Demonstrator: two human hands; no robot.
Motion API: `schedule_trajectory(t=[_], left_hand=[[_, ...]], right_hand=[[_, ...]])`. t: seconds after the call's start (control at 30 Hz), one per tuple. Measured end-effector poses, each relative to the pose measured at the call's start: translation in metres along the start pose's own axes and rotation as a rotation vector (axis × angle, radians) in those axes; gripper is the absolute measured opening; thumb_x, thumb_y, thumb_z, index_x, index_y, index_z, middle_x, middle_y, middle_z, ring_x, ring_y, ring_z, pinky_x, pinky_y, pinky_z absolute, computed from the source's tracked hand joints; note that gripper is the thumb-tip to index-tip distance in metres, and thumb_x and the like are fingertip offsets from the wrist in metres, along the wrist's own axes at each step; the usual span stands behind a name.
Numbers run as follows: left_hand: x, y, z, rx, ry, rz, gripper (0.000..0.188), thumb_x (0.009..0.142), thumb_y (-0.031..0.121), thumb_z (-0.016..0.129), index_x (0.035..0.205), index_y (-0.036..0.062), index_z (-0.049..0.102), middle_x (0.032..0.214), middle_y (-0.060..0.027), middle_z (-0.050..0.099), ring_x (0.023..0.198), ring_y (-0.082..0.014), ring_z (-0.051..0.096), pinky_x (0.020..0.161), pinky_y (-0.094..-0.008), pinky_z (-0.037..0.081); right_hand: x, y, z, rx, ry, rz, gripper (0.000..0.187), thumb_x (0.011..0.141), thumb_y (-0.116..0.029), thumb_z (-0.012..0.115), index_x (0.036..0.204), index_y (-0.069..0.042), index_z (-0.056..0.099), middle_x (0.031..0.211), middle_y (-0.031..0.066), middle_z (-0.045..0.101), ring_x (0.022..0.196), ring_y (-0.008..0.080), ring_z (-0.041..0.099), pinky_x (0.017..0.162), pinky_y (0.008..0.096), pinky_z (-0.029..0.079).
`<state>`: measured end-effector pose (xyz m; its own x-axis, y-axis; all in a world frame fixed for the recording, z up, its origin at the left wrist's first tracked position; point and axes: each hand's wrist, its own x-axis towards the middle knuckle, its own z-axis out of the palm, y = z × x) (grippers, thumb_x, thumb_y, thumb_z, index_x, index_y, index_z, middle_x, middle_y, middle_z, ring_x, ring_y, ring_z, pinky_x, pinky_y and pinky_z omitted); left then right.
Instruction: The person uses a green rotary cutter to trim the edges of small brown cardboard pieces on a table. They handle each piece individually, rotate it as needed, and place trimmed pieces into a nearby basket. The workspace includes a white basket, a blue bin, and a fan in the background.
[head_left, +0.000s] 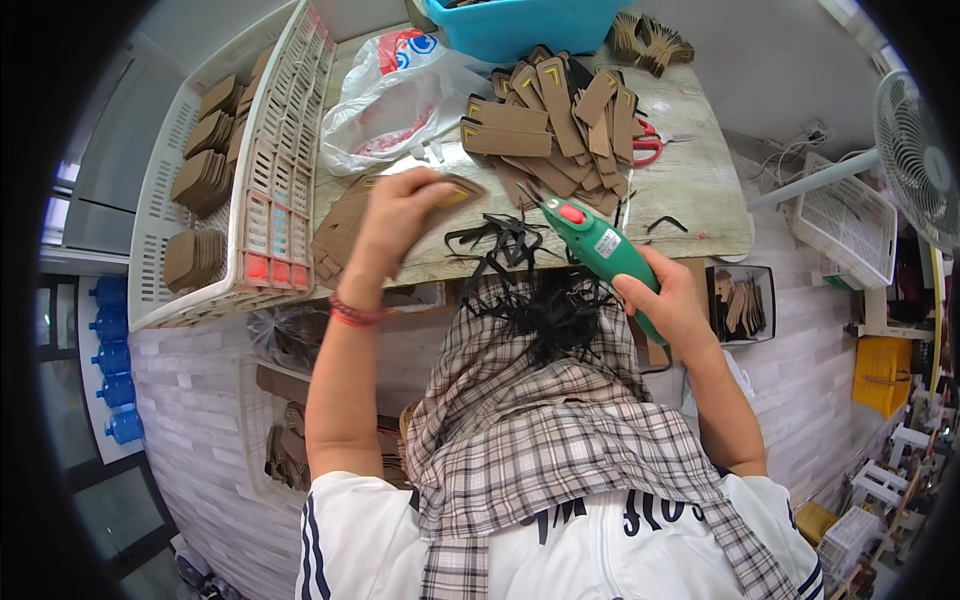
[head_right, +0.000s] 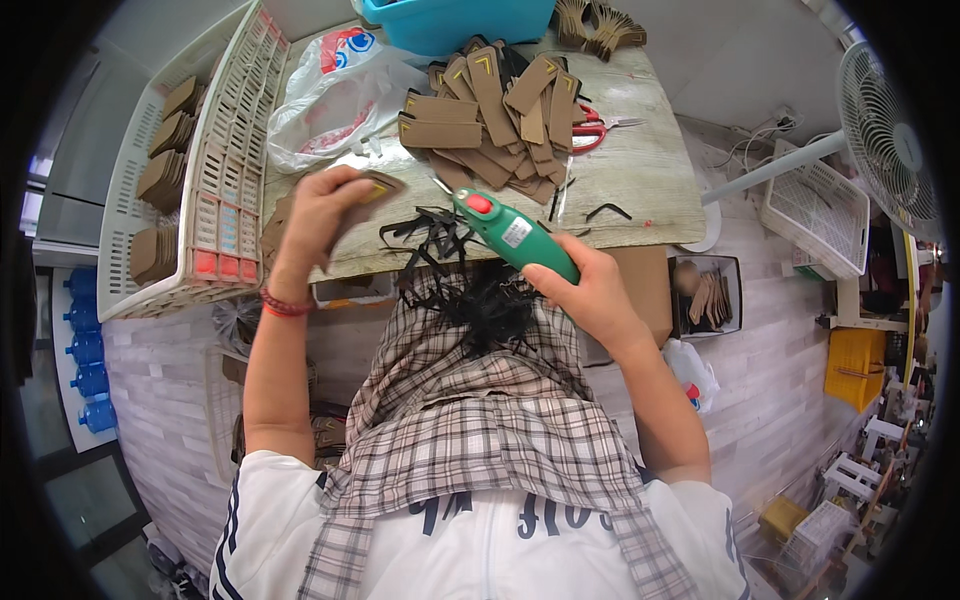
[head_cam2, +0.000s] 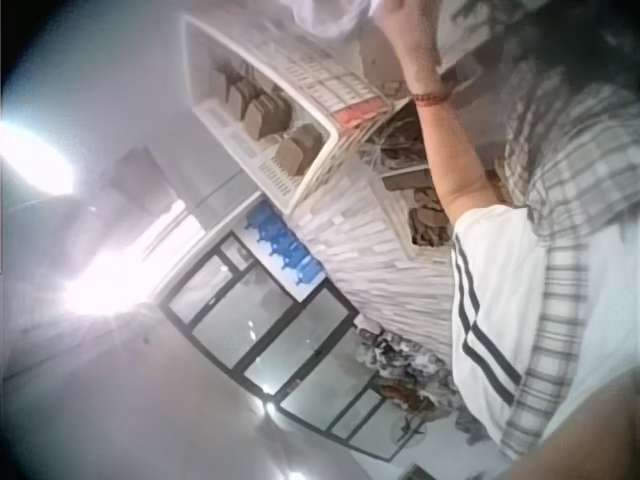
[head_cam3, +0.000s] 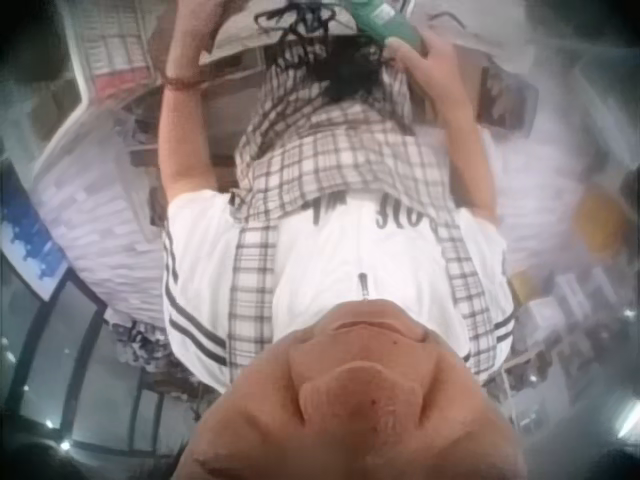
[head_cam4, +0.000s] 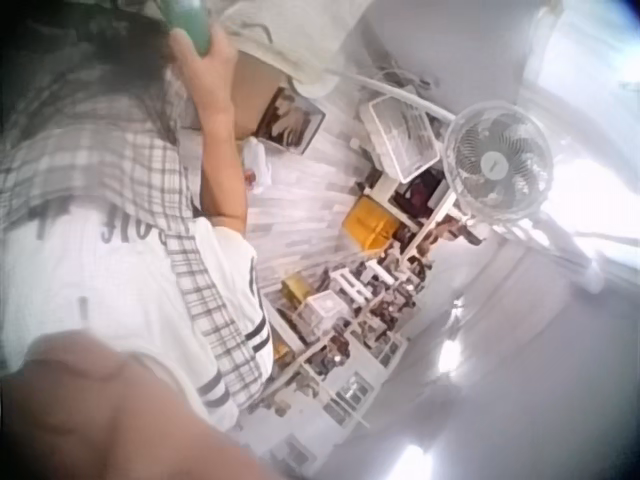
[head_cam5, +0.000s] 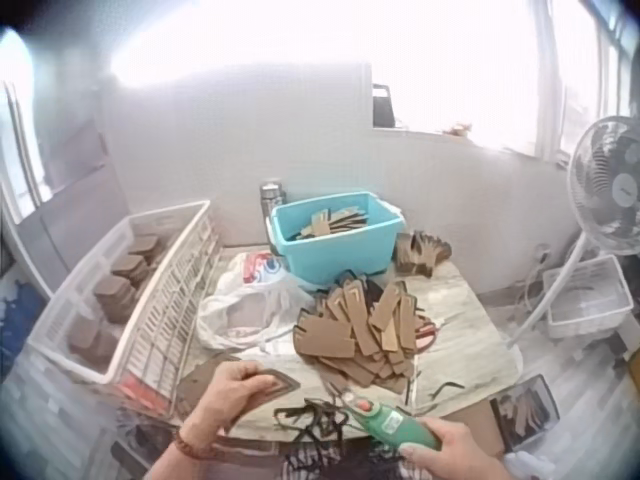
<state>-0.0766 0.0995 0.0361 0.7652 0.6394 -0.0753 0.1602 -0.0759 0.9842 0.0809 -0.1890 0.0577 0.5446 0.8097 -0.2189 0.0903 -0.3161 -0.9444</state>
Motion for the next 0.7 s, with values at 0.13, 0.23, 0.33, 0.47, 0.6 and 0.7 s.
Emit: schedule_trajectory(t=[0.13, 0.23, 0.33, 0.47, 0.6, 0.7], left_hand=[[0.015, -0.019, -0.055, 0.671, 0.340, 0.173, 0.021, 0.084, 0.020, 0.066, 0.089, -0.0002, 0.067, 0.079, -0.0089, 0.064, 0.071, -0.0167, 0.057, 0.066, -0.0311, 0.045], [0.027, -0.043, -0.023, 1.209, 0.607, 0.556, 0.030, 0.084, 0.030, 0.068, 0.098, 0.0029, 0.067, 0.095, -0.0153, 0.066, 0.083, -0.0281, 0.062, 0.072, -0.0398, 0.047], [0.052, -0.030, 0.051, -0.094, 0.265, -0.396, 0.052, 0.087, 0.034, 0.066, 0.118, -0.0066, 0.054, 0.102, -0.0157, 0.064, 0.070, -0.0185, 0.064, 0.050, -0.0286, 0.044], [0.104, -0.057, 0.074, -0.835, 0.430, -0.598, 0.029, 0.084, 0.017, 0.069, 0.100, -0.0029, 0.055, 0.081, -0.0152, 0.062, 0.048, -0.0168, 0.047, 0.043, -0.0271, 0.034], [0.132, -0.080, 0.075, -0.862, 0.617, -0.580, 0.020, 0.077, 0.000, 0.072, 0.088, 0.0023, 0.056, 0.079, -0.0083, 0.062, 0.055, -0.0155, 0.048, 0.051, -0.0297, 0.036], [0.124, -0.049, 0.080, -0.859, 0.736, -0.570, 0.016, 0.079, -0.001, 0.068, 0.088, 0.0017, 0.055, 0.083, -0.0071, 0.062, 0.064, -0.0168, 0.054, 0.055, -0.0313, 0.041]], right_hand=[[-0.008, 0.011, -0.007, 0.018, 0.050, 0.015, 0.035, 0.085, -0.022, 0.069, 0.110, 0.002, 0.061, 0.076, 0.0012, 0.061, 0.061, 0.0058, 0.054, 0.057, 0.0221, 0.045], [-0.011, 0.013, -0.003, 0.077, 0.090, 0.022, 0.032, 0.086, -0.020, 0.067, 0.109, 0.002, 0.061, 0.074, 0.0014, 0.060, 0.059, 0.0056, 0.052, 0.055, 0.0217, 0.044], [-0.010, 0.019, 0.002, 0.123, 0.157, 0.035, 0.029, 0.087, -0.018, 0.065, 0.108, 0.002, 0.061, 0.074, 0.0016, 0.060, 0.058, 0.0055, 0.052, 0.055, 0.0215, 0.043], [-0.013, 0.020, 0.000, 0.092, 0.167, 0.025, 0.029, 0.088, -0.019, 0.065, 0.106, 0.002, 0.061, 0.072, 0.0015, 0.060, 0.057, 0.0049, 0.052, 0.054, 0.0210, 0.042], [-0.014, 0.026, -0.001, 0.084, 0.157, 0.035, 0.028, 0.088, -0.021, 0.065, 0.105, 0.001, 0.062, 0.071, 0.0010, 0.059, 0.057, 0.0049, 0.052, 0.054, 0.0208, 0.042], [-0.014, 0.032, 0.001, 0.118, 0.167, 0.057, 0.028, 0.088, -0.021, 0.066, 0.105, 0.001, 0.062, 0.072, 0.0007, 0.060, 0.057, 0.0052, 0.052, 0.054, 0.0208, 0.042]])
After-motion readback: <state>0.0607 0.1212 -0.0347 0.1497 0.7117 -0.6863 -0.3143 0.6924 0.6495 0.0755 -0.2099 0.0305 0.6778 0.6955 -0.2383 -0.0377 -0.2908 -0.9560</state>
